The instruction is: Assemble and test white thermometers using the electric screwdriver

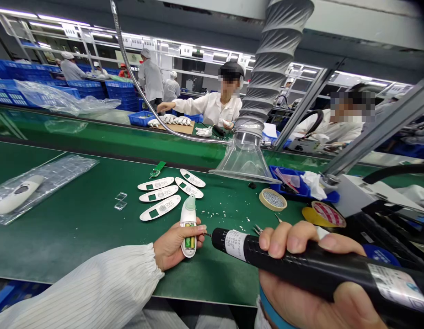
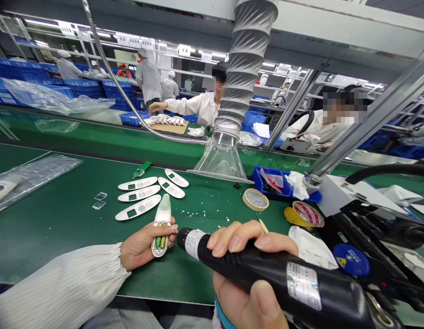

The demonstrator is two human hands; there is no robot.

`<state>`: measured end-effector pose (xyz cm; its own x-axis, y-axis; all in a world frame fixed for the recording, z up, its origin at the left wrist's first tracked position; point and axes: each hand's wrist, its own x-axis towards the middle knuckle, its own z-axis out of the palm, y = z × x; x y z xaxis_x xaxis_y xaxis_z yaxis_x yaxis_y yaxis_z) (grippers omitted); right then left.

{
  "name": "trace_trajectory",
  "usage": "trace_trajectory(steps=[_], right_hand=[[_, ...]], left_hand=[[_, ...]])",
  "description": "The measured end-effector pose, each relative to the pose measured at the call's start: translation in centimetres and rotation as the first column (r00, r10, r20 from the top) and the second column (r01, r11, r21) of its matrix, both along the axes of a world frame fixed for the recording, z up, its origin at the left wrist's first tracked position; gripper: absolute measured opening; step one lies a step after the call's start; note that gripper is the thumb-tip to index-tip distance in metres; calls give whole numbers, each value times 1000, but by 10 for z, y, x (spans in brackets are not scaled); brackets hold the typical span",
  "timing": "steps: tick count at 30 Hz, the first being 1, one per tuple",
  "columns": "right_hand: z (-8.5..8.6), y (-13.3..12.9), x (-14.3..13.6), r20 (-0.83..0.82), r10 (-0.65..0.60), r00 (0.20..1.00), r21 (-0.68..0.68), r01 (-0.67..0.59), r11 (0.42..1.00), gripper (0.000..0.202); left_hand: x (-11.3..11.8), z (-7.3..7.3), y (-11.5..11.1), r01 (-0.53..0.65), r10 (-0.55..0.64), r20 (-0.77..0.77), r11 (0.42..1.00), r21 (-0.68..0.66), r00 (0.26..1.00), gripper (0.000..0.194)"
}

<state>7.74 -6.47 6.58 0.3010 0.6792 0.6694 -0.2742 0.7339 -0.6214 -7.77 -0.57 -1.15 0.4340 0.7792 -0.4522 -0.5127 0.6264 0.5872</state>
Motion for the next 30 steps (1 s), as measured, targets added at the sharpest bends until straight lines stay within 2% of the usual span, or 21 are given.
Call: trace_trajectory(steps=[7, 11, 19, 25, 30], right_hand=[[1, -1, -3, 20, 21, 1000, 7, -21, 1000, 20], [4, -6, -2, 27, 44, 999, -54, -43, 998, 22], [2, -18, -3, 149, 219, 964, -175, -192, 966, 20], [-7, -11, -14, 106, 196, 975, -115, -183, 976, 22], [-10, -9, -19, 131, 199, 971, -126, -183, 975, 24]], left_hand=[[3, 2, -1, 14, -13, -27, 998, 56, 1000, 20], [5, 4, 0, -53, 54, -47, 998, 35, 997, 16], [6, -2, 2, -103, 105, -22, 992, 68, 994, 14], [5, -4, 1, -85, 86, -17, 995, 61, 996, 16], [6, -6, 1, -100, 102, -18, 993, 66, 995, 16]])
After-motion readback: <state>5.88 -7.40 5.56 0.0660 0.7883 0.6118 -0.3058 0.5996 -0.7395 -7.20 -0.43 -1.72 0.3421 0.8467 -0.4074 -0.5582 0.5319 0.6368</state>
